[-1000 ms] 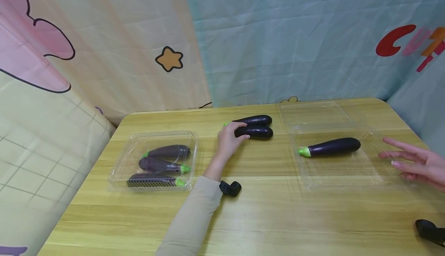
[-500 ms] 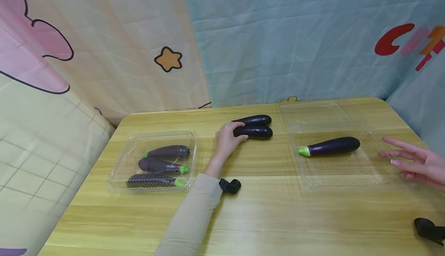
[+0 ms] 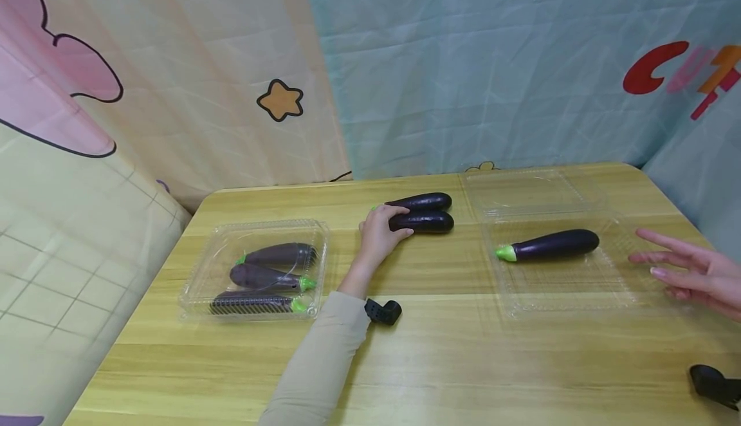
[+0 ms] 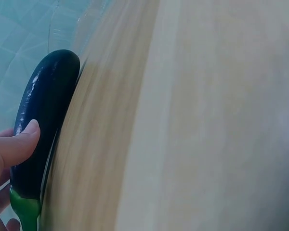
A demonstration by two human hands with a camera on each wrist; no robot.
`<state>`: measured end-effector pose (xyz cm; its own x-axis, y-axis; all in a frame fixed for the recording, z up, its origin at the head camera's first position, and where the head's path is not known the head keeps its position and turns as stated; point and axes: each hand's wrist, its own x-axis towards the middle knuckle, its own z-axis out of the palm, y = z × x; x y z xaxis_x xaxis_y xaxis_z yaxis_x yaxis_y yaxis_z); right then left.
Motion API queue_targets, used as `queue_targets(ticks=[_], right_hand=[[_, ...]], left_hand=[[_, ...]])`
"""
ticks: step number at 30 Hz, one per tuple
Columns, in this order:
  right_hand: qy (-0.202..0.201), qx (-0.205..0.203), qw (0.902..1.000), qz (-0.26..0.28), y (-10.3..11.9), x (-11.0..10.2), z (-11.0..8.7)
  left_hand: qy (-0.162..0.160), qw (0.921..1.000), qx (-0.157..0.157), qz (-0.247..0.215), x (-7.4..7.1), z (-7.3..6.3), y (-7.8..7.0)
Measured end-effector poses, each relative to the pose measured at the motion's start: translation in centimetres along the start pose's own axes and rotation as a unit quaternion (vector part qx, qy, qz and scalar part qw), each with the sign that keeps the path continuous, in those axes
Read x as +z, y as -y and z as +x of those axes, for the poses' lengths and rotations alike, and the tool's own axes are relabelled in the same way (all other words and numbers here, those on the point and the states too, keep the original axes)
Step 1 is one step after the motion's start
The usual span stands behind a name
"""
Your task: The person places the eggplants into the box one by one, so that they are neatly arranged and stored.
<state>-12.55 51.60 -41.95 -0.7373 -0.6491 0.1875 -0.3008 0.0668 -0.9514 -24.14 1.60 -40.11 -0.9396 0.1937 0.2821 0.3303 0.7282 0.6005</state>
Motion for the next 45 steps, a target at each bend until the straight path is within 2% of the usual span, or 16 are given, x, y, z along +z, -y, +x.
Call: queue_targets(ticks=[8, 17, 25, 33, 45], right_hand=[[-0.018, 0.015, 0.9997, -0.003, 0.06, 0.36, -0.27], [-0.009, 0.009, 0.9998, 0.013, 0.18, 0.41, -0.13], [-0.003, -0.005, 0.9999, 0.011, 0.20, 0.29, 0.02], [-0.027, 0.012, 0.9994, -0.015, 0.40, 0.57, -0.02], [-0.027, 0.013, 0.9995, -0.011, 0.53, 0.63, 0.02]], left_hand=[[0.000, 0.9999, -0.003, -0.012, 0.17, -0.25, 0.11], [0.019, 0.9990, -0.005, -0.039, 0.22, -0.24, 0.16], [0.036, 0.9938, -0.023, -0.103, -0.08, 0.00, 0.01], [0.027, 0.9906, -0.028, -0.132, 0.08, -0.04, -0.04], [0.011, 0.9875, -0.024, -0.156, 0.02, -0.37, -0.44]])
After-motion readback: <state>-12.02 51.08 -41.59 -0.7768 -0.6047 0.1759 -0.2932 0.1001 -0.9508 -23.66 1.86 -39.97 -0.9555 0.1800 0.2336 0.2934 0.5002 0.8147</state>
